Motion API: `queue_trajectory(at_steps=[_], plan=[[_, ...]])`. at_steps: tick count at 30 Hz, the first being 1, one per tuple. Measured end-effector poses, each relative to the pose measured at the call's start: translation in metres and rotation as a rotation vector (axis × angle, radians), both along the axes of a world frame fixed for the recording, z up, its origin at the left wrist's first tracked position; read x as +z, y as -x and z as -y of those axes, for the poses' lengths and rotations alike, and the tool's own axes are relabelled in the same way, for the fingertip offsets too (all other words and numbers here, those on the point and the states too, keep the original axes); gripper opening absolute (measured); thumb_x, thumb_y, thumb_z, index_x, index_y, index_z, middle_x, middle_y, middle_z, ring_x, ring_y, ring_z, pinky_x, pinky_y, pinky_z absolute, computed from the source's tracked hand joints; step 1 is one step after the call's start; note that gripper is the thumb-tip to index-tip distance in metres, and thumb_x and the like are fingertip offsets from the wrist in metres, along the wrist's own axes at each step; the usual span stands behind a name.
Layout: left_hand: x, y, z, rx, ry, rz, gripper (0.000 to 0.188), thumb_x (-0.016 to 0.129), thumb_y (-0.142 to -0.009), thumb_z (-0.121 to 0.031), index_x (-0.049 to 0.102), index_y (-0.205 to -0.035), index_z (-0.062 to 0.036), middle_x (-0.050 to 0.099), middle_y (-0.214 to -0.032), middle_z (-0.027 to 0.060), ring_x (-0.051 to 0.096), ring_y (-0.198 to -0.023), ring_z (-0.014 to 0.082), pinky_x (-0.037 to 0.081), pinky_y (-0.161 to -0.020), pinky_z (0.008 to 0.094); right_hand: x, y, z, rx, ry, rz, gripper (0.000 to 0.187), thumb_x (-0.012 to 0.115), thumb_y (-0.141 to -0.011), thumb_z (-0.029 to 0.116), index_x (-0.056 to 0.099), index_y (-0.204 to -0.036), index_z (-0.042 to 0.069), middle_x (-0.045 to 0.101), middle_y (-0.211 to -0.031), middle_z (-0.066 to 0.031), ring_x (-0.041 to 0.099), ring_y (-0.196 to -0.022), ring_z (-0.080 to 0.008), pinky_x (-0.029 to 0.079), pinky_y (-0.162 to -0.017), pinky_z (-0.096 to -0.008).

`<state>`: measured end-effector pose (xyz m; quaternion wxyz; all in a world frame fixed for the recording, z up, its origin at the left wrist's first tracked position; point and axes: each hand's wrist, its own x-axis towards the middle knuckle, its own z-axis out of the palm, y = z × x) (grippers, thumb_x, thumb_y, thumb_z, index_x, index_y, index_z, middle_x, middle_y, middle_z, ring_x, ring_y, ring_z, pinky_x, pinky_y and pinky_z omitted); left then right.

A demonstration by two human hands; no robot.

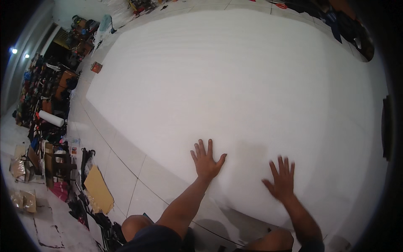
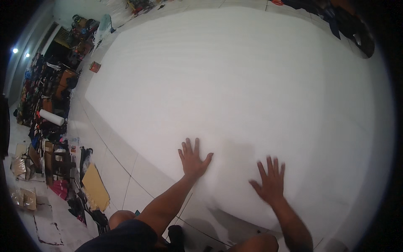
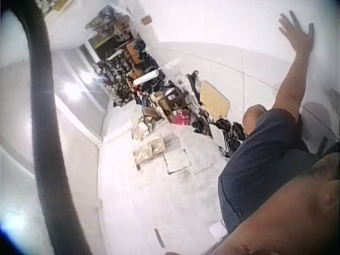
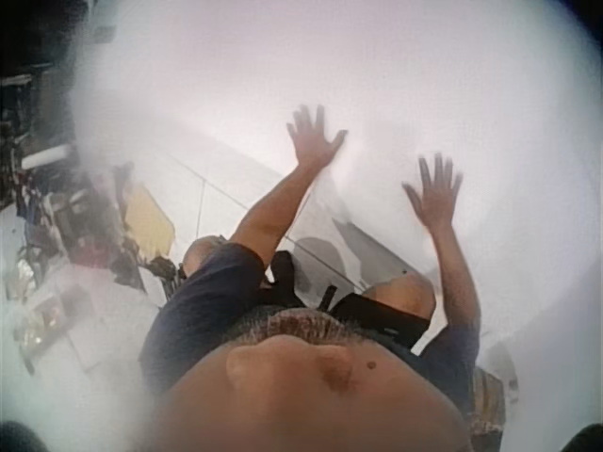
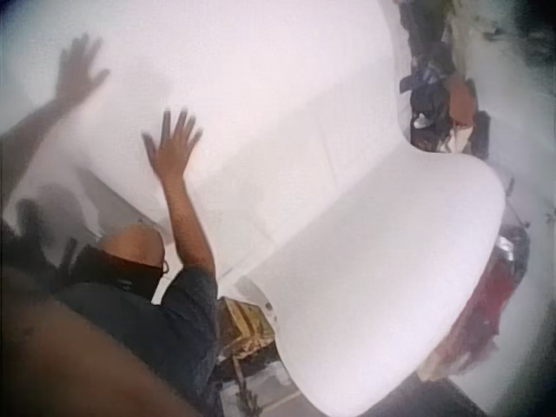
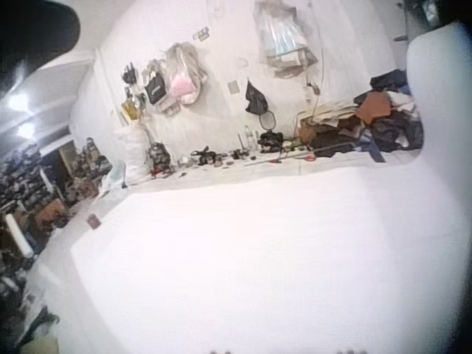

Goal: The person cuts a large white sheet into smaller rectangular pieces using shears. They repeatedly fold the sheet, cut along the fold, and separate the pieces, stacking them on the floor.

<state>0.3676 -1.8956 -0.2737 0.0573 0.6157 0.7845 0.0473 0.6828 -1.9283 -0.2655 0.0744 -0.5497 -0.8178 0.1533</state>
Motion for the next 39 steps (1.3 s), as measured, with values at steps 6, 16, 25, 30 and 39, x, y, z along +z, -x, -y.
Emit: queue_trajectory(at_steps=[6, 16, 25, 30, 39], plan=[[-0.016, -0.011, -0.002, -0.051, -0.02, -0.057, 0.085, 0.052, -0.087, -0.062, 0.029, -0.151, -0.0107, 0.016, -0.156, 0.0265, 0.014, -0.144, 0.0444, 0.008, -0.115, 0.0587, -0.006, -0.039, 0.087, -0.176, -0.031, 0.006, 0.066, 0.063, -0.086, 0.049, 0.047, -0.141, 0.016, 0.03, -0.152, -0.0199, 0.024, -0.14, -0.0444, 0.012, -0.112, -0.0639], [0.005, -0.137, 0.123, -0.723, 0.077, 0.165, 0.077, 0.059, -0.088, -0.052, 0.032, -0.149, -0.0144, 0.02, -0.154, 0.0267, 0.018, -0.142, 0.0466, 0.01, -0.114, 0.0622, -0.017, -0.055, 0.099, -0.151, -0.113, -0.062, 0.058, 0.057, -0.091, 0.046, 0.048, -0.139, 0.014, 0.036, -0.15, -0.0155, 0.028, -0.141, -0.0356, 0.017, -0.115, -0.0541], [-0.02, -0.14, 0.147, -0.718, -0.02, 0.034, 0.076, 0.049, -0.092, -0.056, 0.027, -0.152, -0.0164, 0.012, -0.156, 0.0272, 0.01, -0.145, 0.0453, 0.005, -0.114, 0.0611, 0.029, -0.115, 0.307, -0.624, 0.055, -0.152, 0.038, 0.066, -0.082, 0.017, 0.06, -0.118, 0.008, 0.059, -0.109, -0.0132, 0.057, -0.101, -0.0317, 0.045, -0.086, -0.0449], [-0.041, -0.146, 0.147, -1.053, -0.1, 0.106, 0.067, 0.06, -0.089, -0.045, 0.039, -0.146, -0.0176, 0.024, -0.154, 0.022, 0.022, -0.142, 0.043, 0.011, -0.114, 0.0623, 0.001, -0.118, 0.424, -0.65, 0.022, -0.045, 0.042, 0.066, -0.078, 0.012, 0.058, -0.118, 0.006, 0.06, -0.103, -0.0127, 0.058, -0.096, -0.0316, 0.045, -0.083, -0.0433], [-0.003, -0.2, 0.171, -1.219, 0.073, 0.107, 0.063, 0.074, -0.079, -0.038, 0.052, -0.135, -0.0177, 0.037, -0.148, 0.0143, 0.031, -0.14, 0.0346, 0.02, -0.114, 0.0574, 0.01, -0.123, 0.443, -0.704, 0.392, 0.063, 0.037, 0.067, -0.076, 0.016, 0.06, -0.111, 0.004, 0.062, -0.106, -0.0147, 0.06, -0.1, -0.0339, 0.046, -0.084, -0.0431]])
